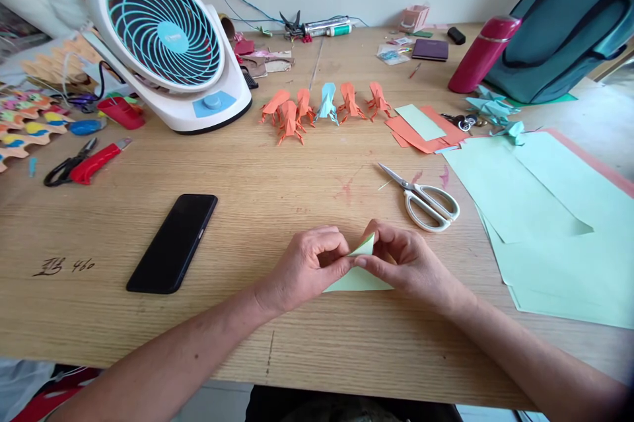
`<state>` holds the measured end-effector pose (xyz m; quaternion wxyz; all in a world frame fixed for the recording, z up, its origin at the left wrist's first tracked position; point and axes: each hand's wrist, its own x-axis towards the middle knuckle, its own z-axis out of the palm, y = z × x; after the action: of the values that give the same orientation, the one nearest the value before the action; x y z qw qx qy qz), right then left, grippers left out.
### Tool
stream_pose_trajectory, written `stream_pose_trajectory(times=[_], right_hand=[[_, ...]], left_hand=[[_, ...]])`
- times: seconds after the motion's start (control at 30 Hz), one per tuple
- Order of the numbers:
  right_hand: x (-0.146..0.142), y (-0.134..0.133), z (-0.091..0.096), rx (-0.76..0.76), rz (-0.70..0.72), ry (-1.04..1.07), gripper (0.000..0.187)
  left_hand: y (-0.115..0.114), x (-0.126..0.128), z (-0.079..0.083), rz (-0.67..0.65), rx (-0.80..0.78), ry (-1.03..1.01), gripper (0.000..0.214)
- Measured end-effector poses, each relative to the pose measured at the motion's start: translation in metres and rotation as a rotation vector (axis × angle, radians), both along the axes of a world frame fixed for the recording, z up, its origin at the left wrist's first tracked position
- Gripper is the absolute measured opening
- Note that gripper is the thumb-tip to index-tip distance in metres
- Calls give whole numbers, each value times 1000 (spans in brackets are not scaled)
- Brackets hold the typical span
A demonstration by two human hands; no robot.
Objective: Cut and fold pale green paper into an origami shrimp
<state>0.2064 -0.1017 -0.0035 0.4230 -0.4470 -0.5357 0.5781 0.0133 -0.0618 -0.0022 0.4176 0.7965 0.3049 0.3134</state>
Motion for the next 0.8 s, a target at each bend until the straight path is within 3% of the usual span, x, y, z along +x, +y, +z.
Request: stream_pose_trajectory(times=[0.27, 0.43, 0.67, 0.8], right_hand=[[5, 2, 2, 44, -86, 8, 29], [9, 5, 8, 21, -128, 23, 30], [7, 0, 5, -27, 63, -120, 25], [5, -1, 3, 65, 26, -211, 26]], left_hand=[[0, 1, 3, -62, -25, 17, 29], [1, 1, 7, -45, -151, 14, 31], [4, -2, 8, 76, -314, -121, 31], [6, -1, 9, 97, -411, -193, 34]])
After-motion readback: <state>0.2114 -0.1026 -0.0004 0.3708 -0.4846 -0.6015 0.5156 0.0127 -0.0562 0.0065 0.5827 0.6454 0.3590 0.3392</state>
